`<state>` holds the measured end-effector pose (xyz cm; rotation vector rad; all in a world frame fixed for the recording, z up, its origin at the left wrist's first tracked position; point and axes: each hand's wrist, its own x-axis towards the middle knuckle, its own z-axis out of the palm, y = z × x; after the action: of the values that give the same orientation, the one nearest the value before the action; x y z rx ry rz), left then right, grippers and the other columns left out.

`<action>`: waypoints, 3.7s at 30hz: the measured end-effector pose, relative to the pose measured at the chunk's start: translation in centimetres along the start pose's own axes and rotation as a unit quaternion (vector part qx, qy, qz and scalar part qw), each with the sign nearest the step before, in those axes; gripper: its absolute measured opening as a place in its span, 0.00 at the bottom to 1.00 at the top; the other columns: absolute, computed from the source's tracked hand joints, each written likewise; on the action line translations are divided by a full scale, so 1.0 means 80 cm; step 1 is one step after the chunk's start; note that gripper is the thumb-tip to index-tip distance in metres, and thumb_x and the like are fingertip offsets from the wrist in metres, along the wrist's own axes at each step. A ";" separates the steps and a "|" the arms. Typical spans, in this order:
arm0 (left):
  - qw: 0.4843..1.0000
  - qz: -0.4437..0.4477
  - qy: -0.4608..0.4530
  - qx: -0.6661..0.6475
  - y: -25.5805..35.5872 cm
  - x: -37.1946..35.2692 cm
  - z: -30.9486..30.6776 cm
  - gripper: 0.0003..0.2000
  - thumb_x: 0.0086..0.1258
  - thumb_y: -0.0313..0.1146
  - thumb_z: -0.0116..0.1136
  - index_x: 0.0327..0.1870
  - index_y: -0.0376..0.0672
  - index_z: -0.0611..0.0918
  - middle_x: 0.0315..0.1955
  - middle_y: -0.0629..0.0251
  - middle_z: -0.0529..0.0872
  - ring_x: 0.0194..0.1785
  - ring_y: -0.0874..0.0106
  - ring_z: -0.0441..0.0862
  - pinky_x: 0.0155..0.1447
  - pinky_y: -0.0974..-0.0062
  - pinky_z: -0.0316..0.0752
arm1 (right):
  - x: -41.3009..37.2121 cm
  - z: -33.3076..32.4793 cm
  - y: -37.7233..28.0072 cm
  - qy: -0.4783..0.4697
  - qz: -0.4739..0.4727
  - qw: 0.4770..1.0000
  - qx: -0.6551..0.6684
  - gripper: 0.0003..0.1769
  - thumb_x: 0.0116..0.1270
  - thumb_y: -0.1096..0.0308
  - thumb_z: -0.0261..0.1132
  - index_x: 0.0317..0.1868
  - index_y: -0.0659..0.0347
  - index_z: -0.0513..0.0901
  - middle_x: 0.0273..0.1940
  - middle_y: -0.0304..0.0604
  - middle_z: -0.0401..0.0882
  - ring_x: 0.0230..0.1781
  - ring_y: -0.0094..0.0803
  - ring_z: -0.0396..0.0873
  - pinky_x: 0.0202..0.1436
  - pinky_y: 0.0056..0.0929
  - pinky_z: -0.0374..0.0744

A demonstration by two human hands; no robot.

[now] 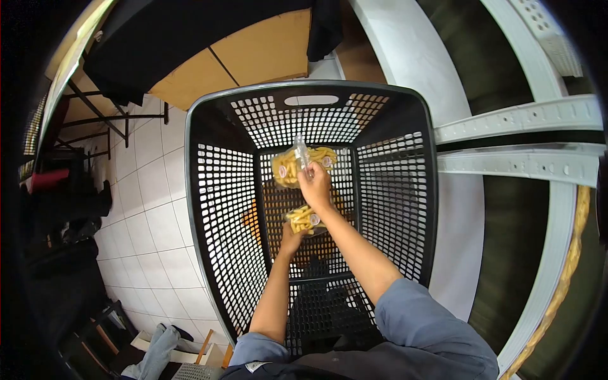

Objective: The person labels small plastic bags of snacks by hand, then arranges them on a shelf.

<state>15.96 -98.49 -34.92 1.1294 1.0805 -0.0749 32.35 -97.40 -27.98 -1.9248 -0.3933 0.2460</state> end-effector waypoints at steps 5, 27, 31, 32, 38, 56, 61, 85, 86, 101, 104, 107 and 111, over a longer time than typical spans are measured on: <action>0.984 -0.066 -0.013 -0.167 0.055 -0.072 0.002 0.17 0.62 0.29 0.44 0.52 0.47 0.59 0.46 0.63 0.71 0.44 0.70 0.73 0.39 0.72 0.72 | -0.028 -0.079 -0.084 0.007 -0.047 0.995 0.091 0.06 0.46 0.75 0.57 0.21 0.66 0.68 0.20 0.47 0.69 0.22 0.36 0.70 0.27 0.27 0.68; 0.847 0.260 -0.355 -0.300 0.113 -0.529 0.188 0.34 0.60 0.60 0.38 0.62 0.47 0.54 0.59 0.65 0.61 0.61 0.66 0.60 0.61 0.63 0.59 | -0.404 -0.534 -0.286 0.104 -0.062 0.912 0.391 0.01 0.61 0.74 0.52 0.34 0.58 0.68 0.31 0.29 0.68 0.28 0.10 0.65 0.30 0.10 0.67; 0.841 0.266 -0.385 -0.271 0.093 -0.588 0.218 0.31 0.63 0.58 0.34 0.61 0.46 0.55 0.58 0.63 0.61 0.60 0.66 0.61 0.61 0.65 0.60 | -0.478 -0.576 -0.304 0.170 -0.075 0.882 0.432 0.09 0.58 0.72 0.59 0.39 0.62 0.71 0.33 0.31 0.70 0.33 0.15 0.69 0.36 0.13 0.70; 0.838 0.260 -0.402 -0.260 0.082 -0.601 0.229 0.31 0.63 0.58 0.34 0.61 0.46 0.55 0.58 0.63 0.61 0.60 0.66 0.61 0.61 0.65 0.60 | -0.493 -0.582 -0.310 0.213 -0.114 0.875 0.420 0.13 0.56 0.71 0.61 0.42 0.63 0.72 0.34 0.32 0.71 0.35 0.17 0.70 0.38 0.14 0.71; 0.802 0.319 -0.403 -0.305 0.044 -0.670 0.281 0.31 0.64 0.57 0.34 0.62 0.47 0.54 0.59 0.63 0.61 0.61 0.67 0.60 0.61 0.66 0.59 | -0.573 -0.612 -0.312 0.253 -0.154 0.822 0.486 0.07 0.55 0.75 0.61 0.36 0.62 0.77 0.50 0.41 0.70 0.45 0.25 0.70 0.50 0.24 0.66; 0.803 0.313 -0.451 -0.231 0.031 -0.732 0.316 0.27 0.66 0.54 0.33 0.59 0.42 0.56 0.50 0.58 0.69 0.49 0.67 0.73 0.39 0.68 0.75 | -0.642 -1.167 -0.039 0.645 0.180 0.719 0.185 0.16 0.57 0.63 0.61 0.37 0.69 0.73 0.31 0.48 0.76 0.30 0.36 0.78 0.31 0.33 0.79; 0.816 0.331 -0.416 -0.230 0.035 -0.729 0.312 0.28 0.65 0.54 0.34 0.58 0.41 0.56 0.49 0.58 0.69 0.48 0.68 0.73 0.40 0.71 0.75 | -0.640 -1.140 -0.081 0.623 0.300 0.715 -0.105 0.37 0.48 0.48 0.65 0.47 0.74 0.70 0.36 0.58 0.76 0.41 0.45 0.75 0.46 0.31 0.73; 0.800 0.289 -0.487 -0.196 0.017 -0.787 0.410 0.26 0.65 0.53 0.38 0.58 0.46 0.59 0.52 0.63 0.68 0.52 0.69 0.69 0.44 0.65 0.71 | -0.660 -0.857 -0.263 0.438 -0.039 0.898 0.001 0.21 0.60 0.52 0.54 0.35 0.66 0.76 0.26 0.35 0.74 0.27 0.19 0.72 0.29 0.17 0.70; 0.788 0.300 -0.497 -0.205 0.015 -0.789 0.415 0.26 0.65 0.53 0.39 0.58 0.45 0.58 0.52 0.62 0.67 0.52 0.68 0.69 0.45 0.64 0.71 | -0.665 -0.826 -0.274 0.383 -0.032 0.923 0.012 0.17 0.61 0.57 0.54 0.35 0.66 0.74 0.27 0.36 0.73 0.27 0.20 0.72 0.31 0.18 0.70; 0.729 0.289 -0.574 -0.235 -0.014 -0.813 0.430 0.25 0.66 0.30 0.40 0.60 0.49 0.45 0.59 0.59 0.53 0.60 0.66 0.58 0.59 0.52 0.59 | -0.715 -0.850 -0.267 0.670 -0.159 0.725 -0.016 0.18 0.60 0.71 0.55 0.50 0.67 0.66 0.30 0.41 0.72 0.26 0.24 0.71 0.30 0.21 0.71; 0.738 0.295 -0.560 -0.235 -0.008 -0.799 0.425 0.24 0.65 0.29 0.39 0.59 0.50 0.46 0.59 0.60 0.54 0.60 0.66 0.59 0.57 0.51 0.61 | -0.736 -0.888 -0.260 0.644 0.053 0.714 -0.270 0.16 0.60 0.71 0.51 0.48 0.69 0.68 0.27 0.50 0.73 0.26 0.36 0.73 0.34 0.29 0.73; 0.746 0.293 -0.549 -0.239 -0.005 -0.787 0.419 0.24 0.65 0.28 0.39 0.59 0.51 0.47 0.58 0.60 0.55 0.59 0.67 0.60 0.56 0.54 0.63 | -0.741 -0.911 -0.195 0.604 0.112 0.701 -0.363 0.15 0.60 0.72 0.49 0.46 0.70 0.70 0.27 0.58 0.74 0.29 0.48 0.74 0.38 0.36 0.73; 0.754 0.304 -0.534 -0.233 0.000 -0.776 0.411 0.25 0.64 0.28 0.40 0.59 0.50 0.47 0.58 0.61 0.56 0.58 0.67 0.61 0.54 0.56 0.66 | -0.743 -0.900 -0.189 0.572 0.220 0.723 -0.321 0.15 0.60 0.68 0.48 0.46 0.67 0.72 0.38 0.59 0.74 0.40 0.48 0.73 0.44 0.39 0.72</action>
<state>5.03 -151.09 10.39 0.7145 -0.3250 0.0649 0.42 -176.75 12.33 -2.3915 0.9431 -0.8971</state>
